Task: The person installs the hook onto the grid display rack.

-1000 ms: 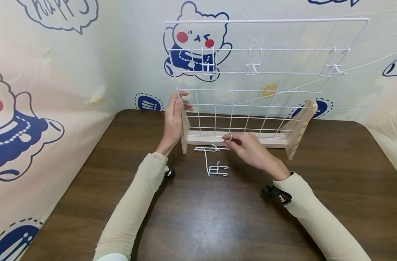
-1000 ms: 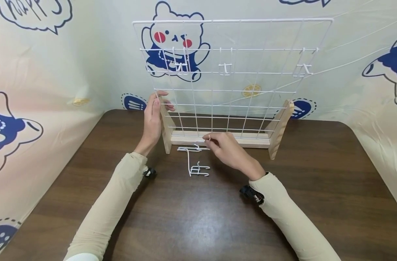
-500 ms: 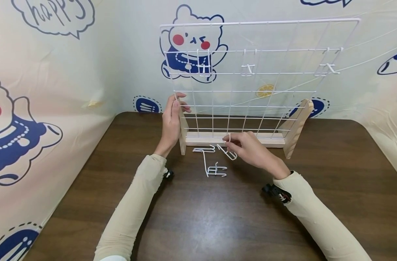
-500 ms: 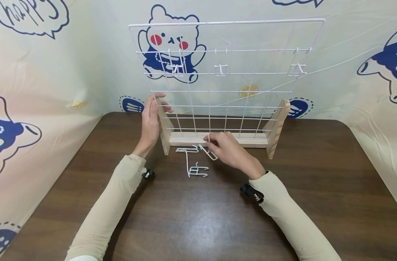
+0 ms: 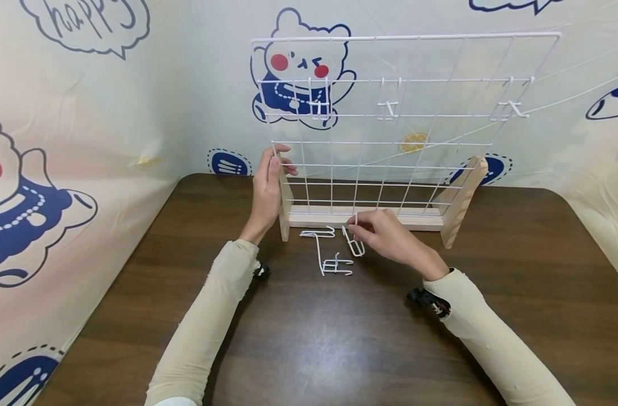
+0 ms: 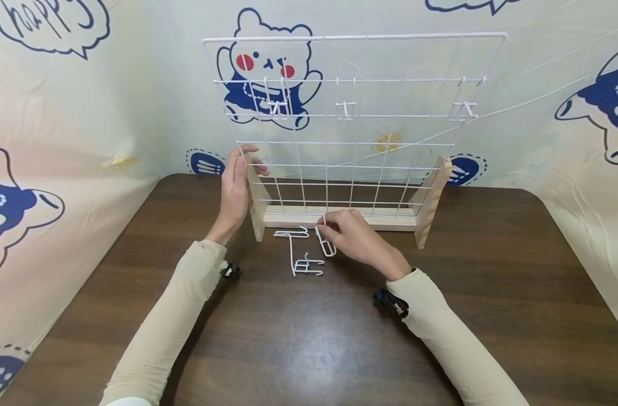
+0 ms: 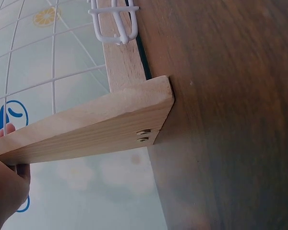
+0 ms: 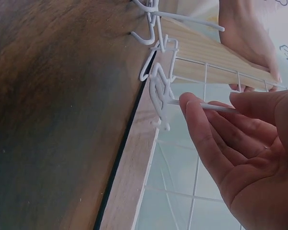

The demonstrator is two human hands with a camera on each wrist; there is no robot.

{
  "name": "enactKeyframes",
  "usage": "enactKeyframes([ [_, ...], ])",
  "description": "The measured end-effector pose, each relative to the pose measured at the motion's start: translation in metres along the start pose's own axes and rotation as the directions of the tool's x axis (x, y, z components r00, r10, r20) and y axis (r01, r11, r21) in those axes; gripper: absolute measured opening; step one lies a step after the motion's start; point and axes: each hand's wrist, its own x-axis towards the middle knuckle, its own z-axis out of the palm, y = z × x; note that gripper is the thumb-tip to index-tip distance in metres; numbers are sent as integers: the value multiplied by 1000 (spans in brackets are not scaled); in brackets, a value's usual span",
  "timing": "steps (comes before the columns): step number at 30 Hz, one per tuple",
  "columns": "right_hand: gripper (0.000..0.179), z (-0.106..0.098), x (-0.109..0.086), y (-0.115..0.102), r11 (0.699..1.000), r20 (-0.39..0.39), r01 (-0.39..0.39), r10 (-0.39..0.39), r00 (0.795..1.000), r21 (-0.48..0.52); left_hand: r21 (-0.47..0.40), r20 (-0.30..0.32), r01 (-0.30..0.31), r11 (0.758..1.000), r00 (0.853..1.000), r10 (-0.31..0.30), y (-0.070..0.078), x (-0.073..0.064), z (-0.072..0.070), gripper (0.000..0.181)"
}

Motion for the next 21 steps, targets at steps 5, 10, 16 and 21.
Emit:
enactKeyframes([
  [5,19,-2,0,-2,1000,-21,5,-6,1000,-16,5,9,2,1000,1000,-2,1,0,-1,31],
  [10,22,-5,0,-3,1000,-40,-1,1,999,-12,8,11,14,1000,1000,-15,3,-1,-2,31],
  [16,25,-12,-1,-6,1000,-51,-11,12,999,14,10,1,25,1000,1000,-25,3,-1,-1,32],
  [21,27,-23,-3,-9,999,-81,-14,17,997,39,-1,13,21,1000,1000,-21,4,-1,-1,32],
])
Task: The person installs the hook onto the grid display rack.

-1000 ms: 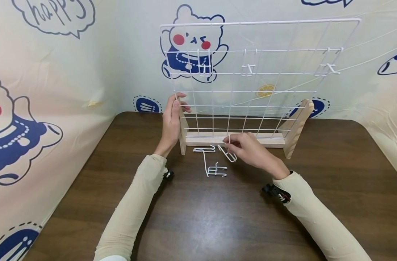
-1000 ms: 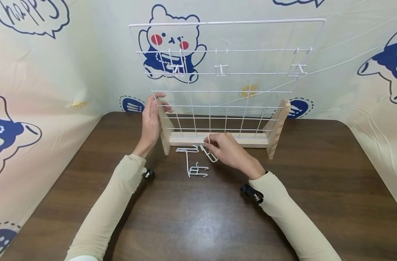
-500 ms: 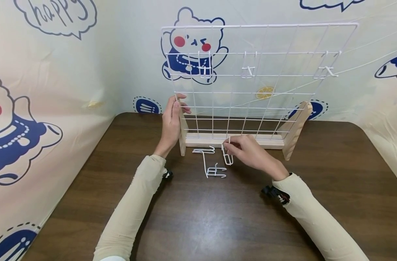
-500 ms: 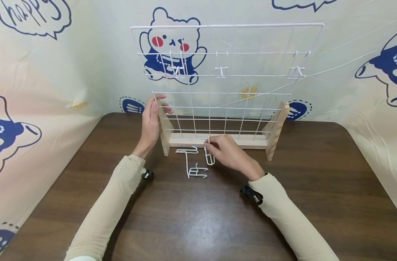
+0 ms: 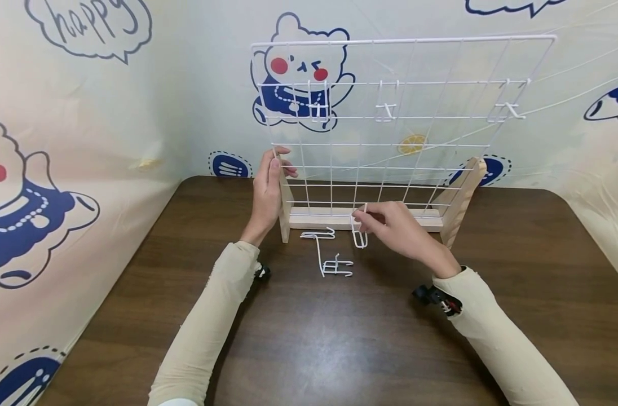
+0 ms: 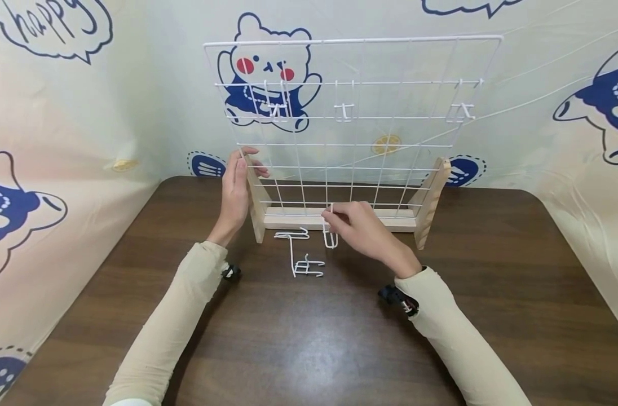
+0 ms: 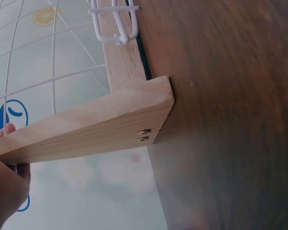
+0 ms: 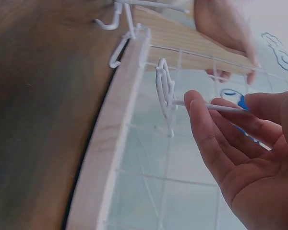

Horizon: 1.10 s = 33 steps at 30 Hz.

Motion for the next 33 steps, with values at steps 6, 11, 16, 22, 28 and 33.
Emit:
enactKeyframes([
  [6,25,-21,-6,-5,999,-80,-11,13,997,35,-4,-30,4,1000,1000,-4,-1,2,3,31],
  [11,24,-35,-15,-7,998,-93,-23,29,995,58,-2,-42,17,1000,999,-17,-2,2,4,32],
  [16,24,-47,-27,-9,995,-97,-16,26,995,102,2,-45,16,1000,999,-16,-4,1,3,32],
  [22,23,-58,-39,-13,994,-164,9,8,986,107,10,-64,24,1000,998,-23,-4,-1,1,33],
  [28,24,-70,-52,-13,987,-210,31,4,978,161,3,-55,17,1000,998,-17,-5,-1,1,32],
  [33,25,-82,-61,-14,988,-251,48,-10,968,145,6,-51,15,1000,999,-14,-5,0,3,32],
])
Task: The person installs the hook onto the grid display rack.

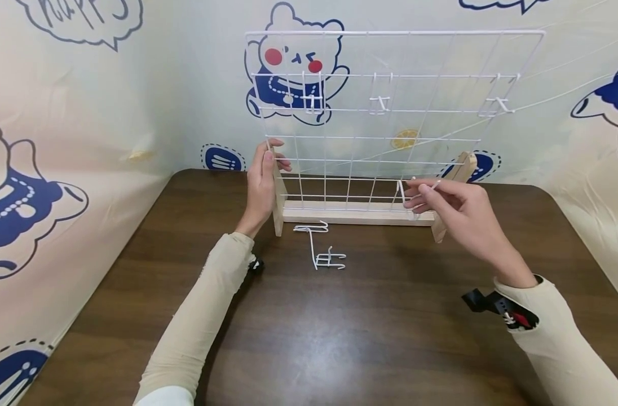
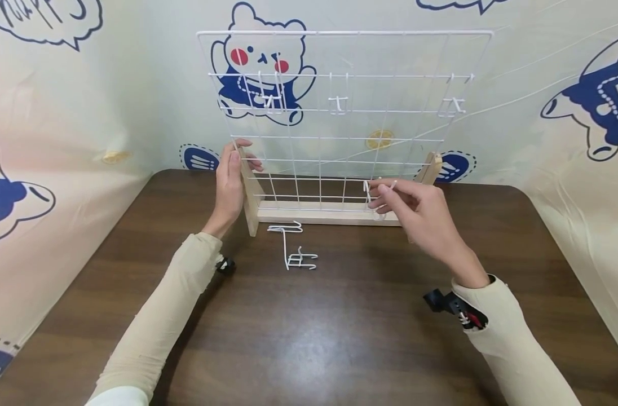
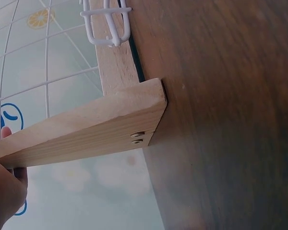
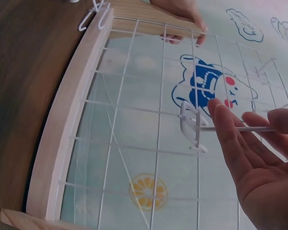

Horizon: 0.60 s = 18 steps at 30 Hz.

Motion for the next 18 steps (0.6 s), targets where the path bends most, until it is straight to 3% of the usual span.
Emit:
enactKeyframes([
  [6,29,-10,-1,1,999,-47,9,-7,999,38,6,4,-5,1000,1000,4,1,1,0,32],
  [18,35,-19,0,-3,966,-99,39,-14,995,255,9,-5,1,1000,1000,0,0,0,1,32],
])
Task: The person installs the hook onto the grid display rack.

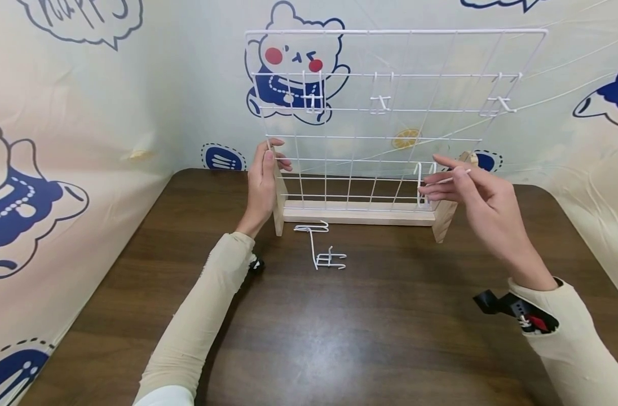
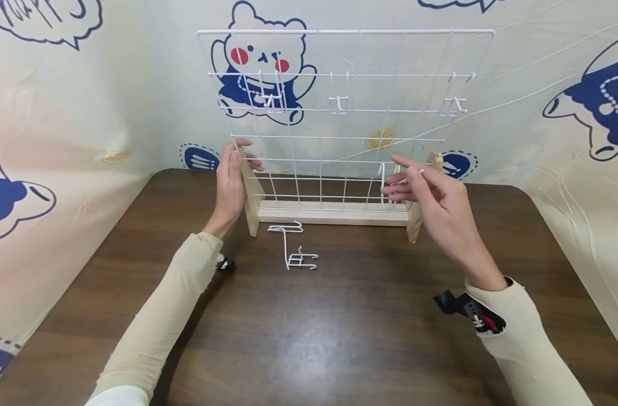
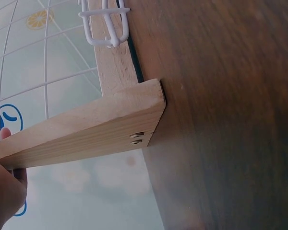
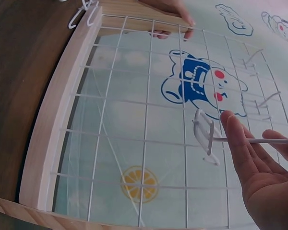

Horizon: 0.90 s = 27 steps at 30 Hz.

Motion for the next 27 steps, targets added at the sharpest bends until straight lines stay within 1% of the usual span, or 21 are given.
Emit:
enactKeyframes([
  [5,35,-4,2,-4,999,-16,7,-7,1000,34,0,-2,8,1000,1000,-8,0,0,-1,32],
  [7,35,-6,2,-6,999,-32,7,-6,999,33,-1,-1,12,1000,1000,-12,1,0,-1,32],
  [10,35,-9,1,-8,996,-52,1,3,999,88,-3,2,12,1000,1000,-12,1,-1,-1,32],
  [13,36,-11,1,-9,994,-78,1,7,997,105,-4,4,1,1000,1000,-1,1,0,-1,32],
  [15,35,-13,1,-10,991,-93,13,-1,996,134,-1,1,-5,1000,1000,5,1,0,0,32],
  [18,35,-15,3,-10,989,-120,31,-14,993,146,-4,4,-17,1000,1000,17,0,1,0,33],
  [21,35,-18,3,-9,984,-138,54,-30,990,172,-5,4,-13,1000,1000,13,0,0,0,32],
  [25,34,-21,4,-8,986,-153,71,-47,987,150,1,2,-6,1000,1000,6,1,0,0,31],
  [27,34,-22,4,-7,989,-158,74,-53,986,128,3,3,-13,1000,1000,13,2,0,0,32],
])
